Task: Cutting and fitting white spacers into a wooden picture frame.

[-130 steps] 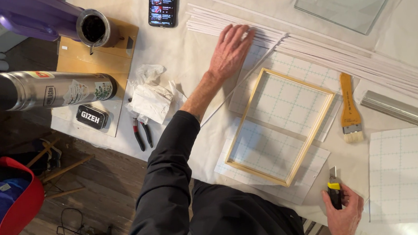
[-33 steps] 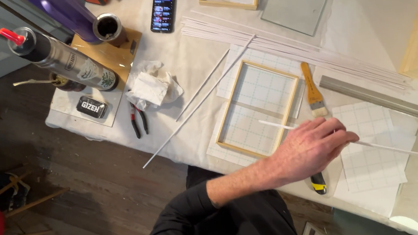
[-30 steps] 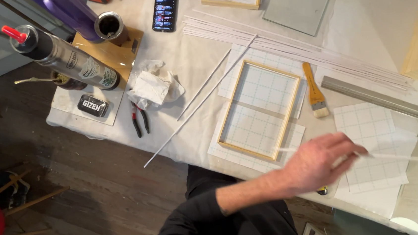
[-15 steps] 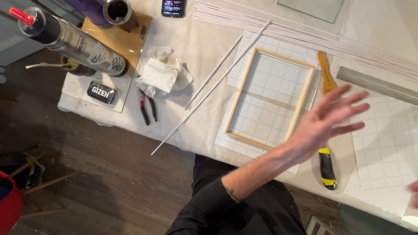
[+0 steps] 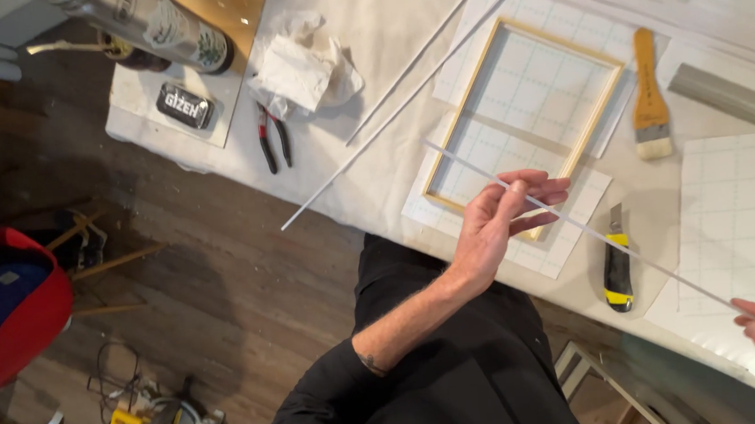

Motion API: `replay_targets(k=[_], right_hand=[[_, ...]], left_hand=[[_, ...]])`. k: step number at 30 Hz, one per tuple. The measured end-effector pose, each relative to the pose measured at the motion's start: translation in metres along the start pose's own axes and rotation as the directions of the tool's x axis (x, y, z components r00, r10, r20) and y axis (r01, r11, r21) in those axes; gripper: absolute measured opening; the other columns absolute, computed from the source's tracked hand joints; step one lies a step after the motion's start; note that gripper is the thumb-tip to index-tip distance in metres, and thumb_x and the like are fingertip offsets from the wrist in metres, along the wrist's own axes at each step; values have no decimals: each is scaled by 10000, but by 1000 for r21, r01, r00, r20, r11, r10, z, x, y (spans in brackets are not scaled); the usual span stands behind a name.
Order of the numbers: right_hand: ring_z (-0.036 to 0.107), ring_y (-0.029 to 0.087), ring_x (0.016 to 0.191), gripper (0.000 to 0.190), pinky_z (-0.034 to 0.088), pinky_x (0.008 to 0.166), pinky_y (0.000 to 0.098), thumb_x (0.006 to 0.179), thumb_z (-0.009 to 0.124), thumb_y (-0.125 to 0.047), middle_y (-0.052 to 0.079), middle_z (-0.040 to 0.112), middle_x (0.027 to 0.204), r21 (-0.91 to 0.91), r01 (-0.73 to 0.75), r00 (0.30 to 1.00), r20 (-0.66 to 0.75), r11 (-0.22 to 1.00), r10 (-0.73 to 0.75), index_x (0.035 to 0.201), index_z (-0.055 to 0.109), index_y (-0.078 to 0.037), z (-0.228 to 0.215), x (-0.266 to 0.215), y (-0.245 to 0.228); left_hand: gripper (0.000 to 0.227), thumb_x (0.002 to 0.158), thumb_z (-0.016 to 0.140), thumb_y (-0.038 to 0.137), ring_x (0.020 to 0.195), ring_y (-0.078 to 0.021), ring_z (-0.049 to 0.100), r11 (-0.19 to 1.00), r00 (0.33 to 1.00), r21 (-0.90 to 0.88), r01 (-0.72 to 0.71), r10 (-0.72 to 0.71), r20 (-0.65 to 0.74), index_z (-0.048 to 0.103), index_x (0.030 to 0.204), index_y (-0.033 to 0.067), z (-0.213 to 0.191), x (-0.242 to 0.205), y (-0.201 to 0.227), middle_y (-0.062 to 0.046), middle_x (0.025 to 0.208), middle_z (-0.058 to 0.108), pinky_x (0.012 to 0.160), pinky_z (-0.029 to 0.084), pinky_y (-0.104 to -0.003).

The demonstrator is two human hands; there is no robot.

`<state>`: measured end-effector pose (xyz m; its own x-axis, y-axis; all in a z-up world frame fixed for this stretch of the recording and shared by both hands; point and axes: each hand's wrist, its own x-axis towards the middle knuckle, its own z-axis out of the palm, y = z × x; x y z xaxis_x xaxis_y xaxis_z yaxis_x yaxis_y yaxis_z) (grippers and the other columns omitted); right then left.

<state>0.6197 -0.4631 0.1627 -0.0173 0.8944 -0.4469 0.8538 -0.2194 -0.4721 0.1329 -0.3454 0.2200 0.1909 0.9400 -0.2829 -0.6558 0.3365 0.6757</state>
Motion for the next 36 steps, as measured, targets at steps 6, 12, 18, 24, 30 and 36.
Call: replay_targets(k=[6,12,18,24,30,36], right_hand=[[737,210,977,300,586,932,353,1161,549,-203,130,764,1044,-118,58,998,15,991,-56,1394,695,-82,32,18,103],[715,181,965,207,571,938,307,1133,690,-205,104,745,1032,-129,66,997,-16,989,-69,1286,737,-73,41,20,55],[634,219,1144,369,515,1065,308,917,832,-212,89,695,1257,-225,255,946,-145,940,-291,1233,724,-54,49,52,-70],[659,281,1191,504,478,1088,393,761,863,-233,96,712,1255,-124,431,883,-148,894,-446,1216,727,-64,76,65,-215],[702,212,1052,225,508,970,342,941,786,-111,54,746,1140,83,420,900,-161,904,-404,1161,743,-89,92,60,-232],[706,181,942,178,534,863,297,969,749,-40,63,749,1080,185,331,941,-140,925,-309,1145,749,-62,86,48,-231]], left_hand=[[420,1196,363,332,1277,-256,649,999,999,-19,33,-33,-22,570,1366,8,-18,-10,-11,-170,1379,661,1102,553,-433],[423,1190,363,330,1260,-261,655,997,992,-38,60,-64,-111,572,1348,-2,-36,-14,-36,-186,1377,655,1105,550,-417],[420,1180,388,318,1240,-262,659,992,964,-81,96,-113,-241,578,1318,-30,-42,-18,-67,-204,1348,661,1092,553,-411],[397,1171,411,293,1244,-243,657,993,957,-36,112,-118,-266,593,1310,-31,-30,-26,-82,-168,1338,667,1095,556,-409],[350,1165,452,236,1232,-203,662,997,971,37,67,-56,-233,638,1291,-32,-17,-30,-72,-136,1326,679,1077,569,-374],[275,1141,538,159,1124,-190,710,989,974,137,61,-29,-226,682,1203,-68,-11,-34,-73,-146,1272,725,991,610,-347]])
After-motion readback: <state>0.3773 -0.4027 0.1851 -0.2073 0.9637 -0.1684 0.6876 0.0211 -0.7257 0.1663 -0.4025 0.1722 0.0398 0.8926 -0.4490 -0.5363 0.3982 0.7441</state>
